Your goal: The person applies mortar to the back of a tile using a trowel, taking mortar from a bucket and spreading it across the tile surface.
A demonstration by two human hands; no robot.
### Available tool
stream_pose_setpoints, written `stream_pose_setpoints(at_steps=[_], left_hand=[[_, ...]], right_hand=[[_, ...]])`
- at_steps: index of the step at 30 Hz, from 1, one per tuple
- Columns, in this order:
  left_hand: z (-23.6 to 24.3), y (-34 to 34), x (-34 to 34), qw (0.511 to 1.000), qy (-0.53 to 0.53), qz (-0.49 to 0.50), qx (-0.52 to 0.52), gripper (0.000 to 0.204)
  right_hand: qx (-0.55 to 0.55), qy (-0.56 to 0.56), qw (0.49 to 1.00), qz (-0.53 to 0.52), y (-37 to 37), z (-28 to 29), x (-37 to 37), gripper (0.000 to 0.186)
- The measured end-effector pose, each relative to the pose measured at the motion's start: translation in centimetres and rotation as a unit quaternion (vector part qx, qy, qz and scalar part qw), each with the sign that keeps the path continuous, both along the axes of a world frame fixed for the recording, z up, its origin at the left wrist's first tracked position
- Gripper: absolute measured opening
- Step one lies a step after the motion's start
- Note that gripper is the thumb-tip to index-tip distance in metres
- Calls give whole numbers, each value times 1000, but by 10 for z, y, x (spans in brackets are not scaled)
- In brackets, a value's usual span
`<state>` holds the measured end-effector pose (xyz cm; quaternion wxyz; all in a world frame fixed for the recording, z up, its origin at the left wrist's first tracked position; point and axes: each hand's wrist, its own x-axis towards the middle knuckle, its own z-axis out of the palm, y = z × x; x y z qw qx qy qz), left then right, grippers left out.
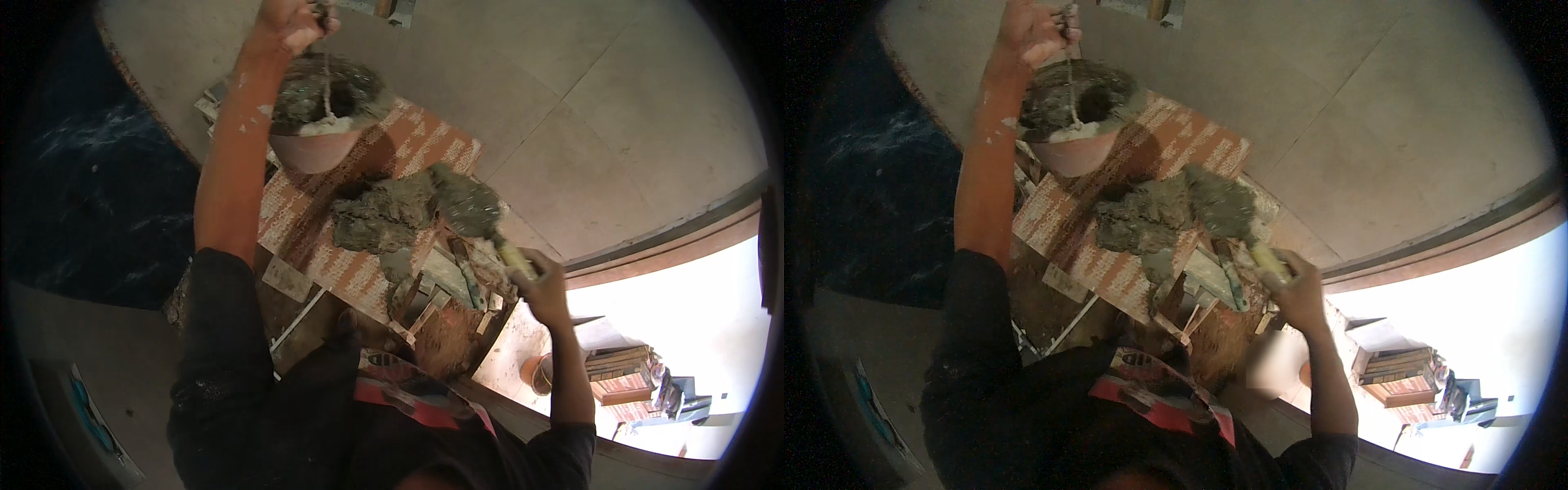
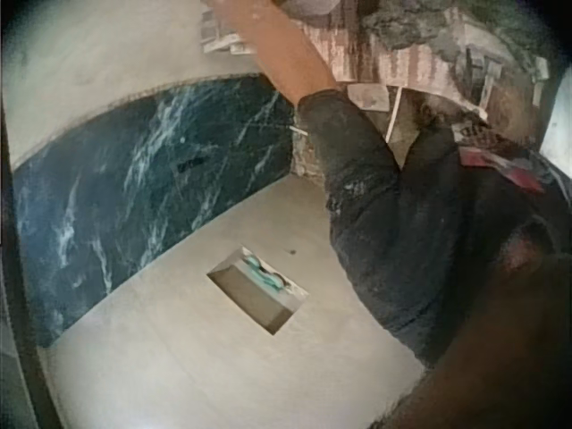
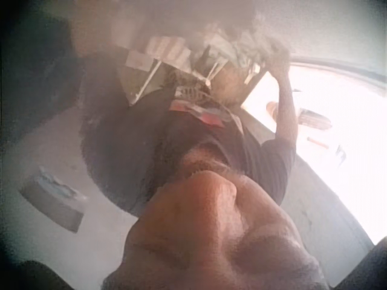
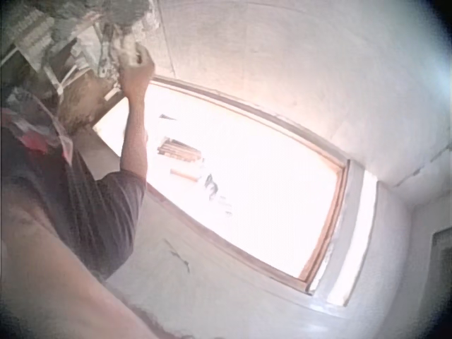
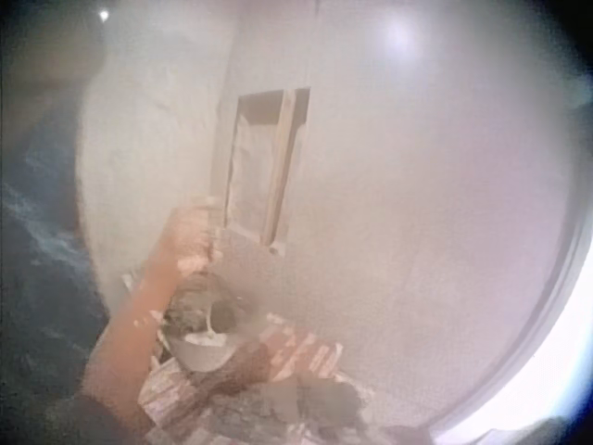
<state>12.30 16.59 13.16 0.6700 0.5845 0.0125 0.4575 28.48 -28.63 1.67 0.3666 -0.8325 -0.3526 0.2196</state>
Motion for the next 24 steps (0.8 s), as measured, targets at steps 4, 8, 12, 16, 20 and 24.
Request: stream_pose_setpoints(at_steps=[4, 8, 12, 16, 20, 24], left_hand=[[-29, 68, -24, 933, 95, 267, 220, 51], [-47, 136, -26, 982, 71, 169, -45, 43], [-73, 184, -26, 969, 79, 144, -182, 51], [-100, 207, -23, 948, 97, 175, -247, 46], [-135, 234, -34, 937, 108, 172, -283, 46], [-146, 247, -26, 945, 112, 152, -266, 44]], right_hand=[[-38, -114, 984, 130, 45, -40, -13, 45], [-121, -150, 965, 176, 76, -52, -24, 49], [-220, -223, 929, 196, 103, -64, -28, 49], [-228, -291, 910, 187, 121, -82, -19, 48], [-246, -320, 900, 163, 142, -96, 2, 50], [-257, -341, 895, 129, 158, -98, 26, 47]])
